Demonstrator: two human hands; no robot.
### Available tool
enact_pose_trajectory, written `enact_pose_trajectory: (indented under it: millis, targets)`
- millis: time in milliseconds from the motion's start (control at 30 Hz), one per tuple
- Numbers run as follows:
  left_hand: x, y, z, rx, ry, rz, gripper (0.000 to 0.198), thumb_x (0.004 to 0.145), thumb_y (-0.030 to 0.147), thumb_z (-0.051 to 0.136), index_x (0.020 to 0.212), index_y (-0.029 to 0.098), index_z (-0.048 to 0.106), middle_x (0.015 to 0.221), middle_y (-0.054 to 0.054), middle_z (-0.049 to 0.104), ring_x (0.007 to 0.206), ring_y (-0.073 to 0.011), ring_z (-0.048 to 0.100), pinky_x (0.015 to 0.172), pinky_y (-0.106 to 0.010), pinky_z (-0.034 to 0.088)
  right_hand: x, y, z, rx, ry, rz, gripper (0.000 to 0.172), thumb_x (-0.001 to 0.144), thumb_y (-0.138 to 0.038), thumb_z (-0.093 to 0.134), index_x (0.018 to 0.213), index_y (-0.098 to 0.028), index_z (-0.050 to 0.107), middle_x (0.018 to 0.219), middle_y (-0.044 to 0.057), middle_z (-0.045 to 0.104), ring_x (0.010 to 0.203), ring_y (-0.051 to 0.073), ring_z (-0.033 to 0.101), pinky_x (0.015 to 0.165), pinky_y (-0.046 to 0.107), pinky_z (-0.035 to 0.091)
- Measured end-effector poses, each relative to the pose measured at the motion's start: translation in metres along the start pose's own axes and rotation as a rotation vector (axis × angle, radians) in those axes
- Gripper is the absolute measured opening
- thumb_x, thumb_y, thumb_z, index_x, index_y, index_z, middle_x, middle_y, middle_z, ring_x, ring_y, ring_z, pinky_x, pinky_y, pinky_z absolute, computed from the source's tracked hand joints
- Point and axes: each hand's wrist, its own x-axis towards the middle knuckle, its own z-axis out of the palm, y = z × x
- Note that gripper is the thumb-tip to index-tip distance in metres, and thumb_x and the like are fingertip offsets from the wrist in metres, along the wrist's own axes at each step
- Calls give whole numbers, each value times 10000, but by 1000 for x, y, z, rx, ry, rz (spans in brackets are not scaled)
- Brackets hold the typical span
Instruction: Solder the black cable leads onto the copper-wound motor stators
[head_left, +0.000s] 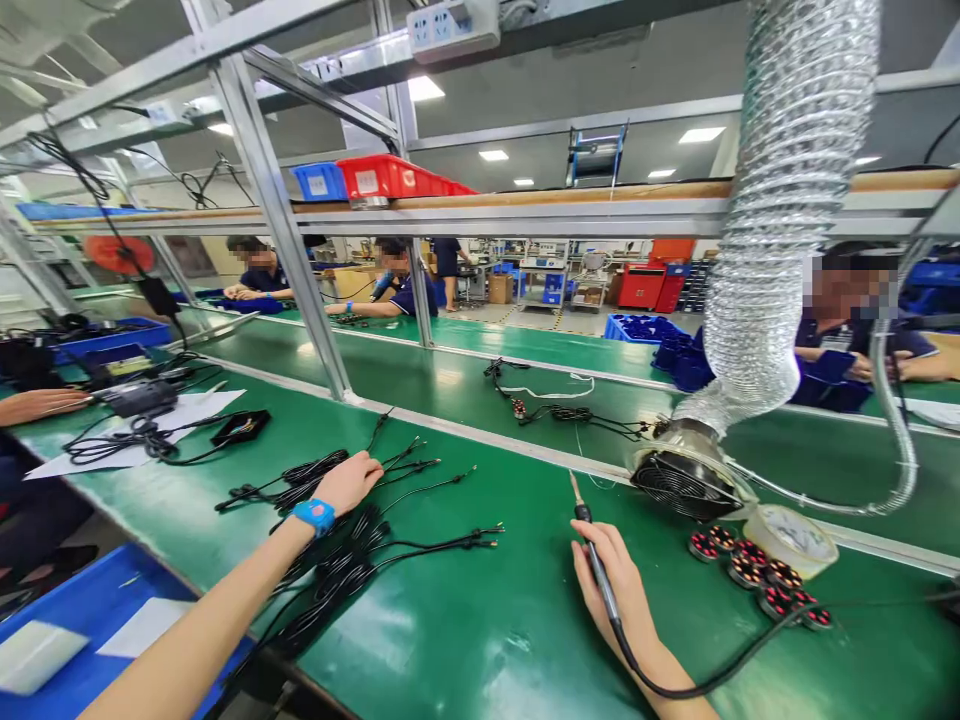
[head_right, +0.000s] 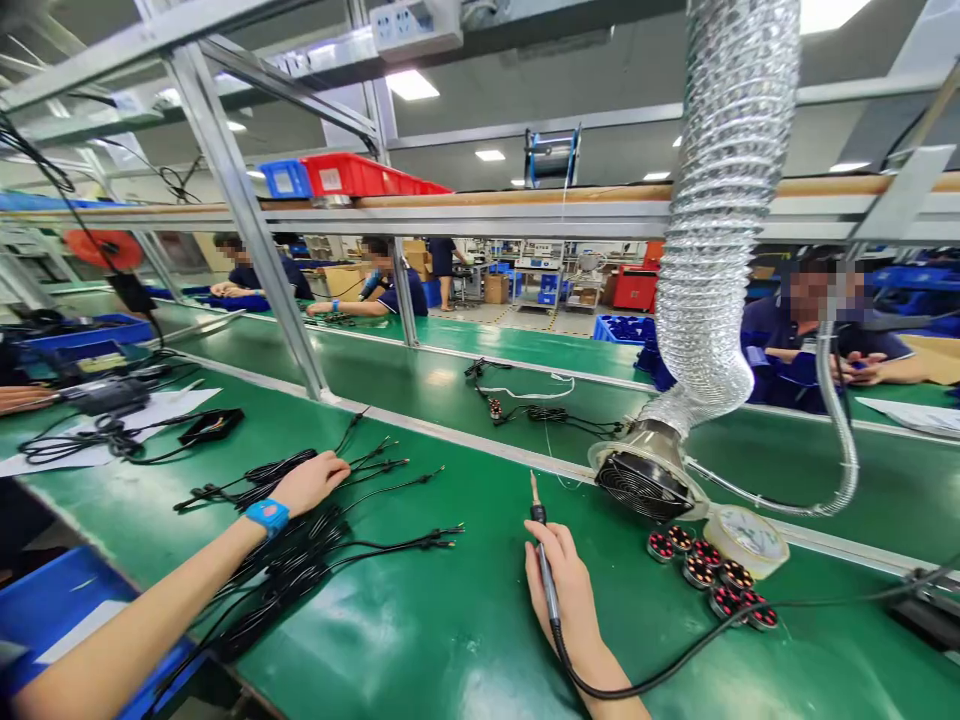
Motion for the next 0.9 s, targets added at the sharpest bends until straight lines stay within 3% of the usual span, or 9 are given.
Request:
enact_pose_trajectory:
  millis: [300,633,767,900]
  targets:
    - [-3,5,-2,67,69,4,196,846,313,437,798,189,582,909,-85,613,909,-247,579,828,-349,466,-1,0,0,20,-15,35,231,964,-222,451,1162,-206,567,1017,62,566,706,83,620,707,179,524]
    - [1,-3,2,8,28,36,312,870,371,382,861,206,646,910,-72,652,900,-241,591,817,-348,455,-4,2,1,30,-32,57,248,963,-224,448,1175,-197,574,1038,81,567,742,95,635,738,192,535]
    - [-5,-11,-4,-28,160,24,369,870,420,381,966,205,665,1031,-95,643,973,-258,584,909,-374,456,-2,1,0,10,-12,34,240,962,-237,454,1159,-193,585,1020,83,576,730,96,639,717,186,536]
    - [-38,-7,-10,-60,260,3,473,876,525,386,1078,194,657,1127,-120,618,1040,-273,572,951,-401,460,-1,2,-1,-25,-15,14,232,961,-246,470,1154,-195,588,1022,85,579,756,100,649,698,174,531]
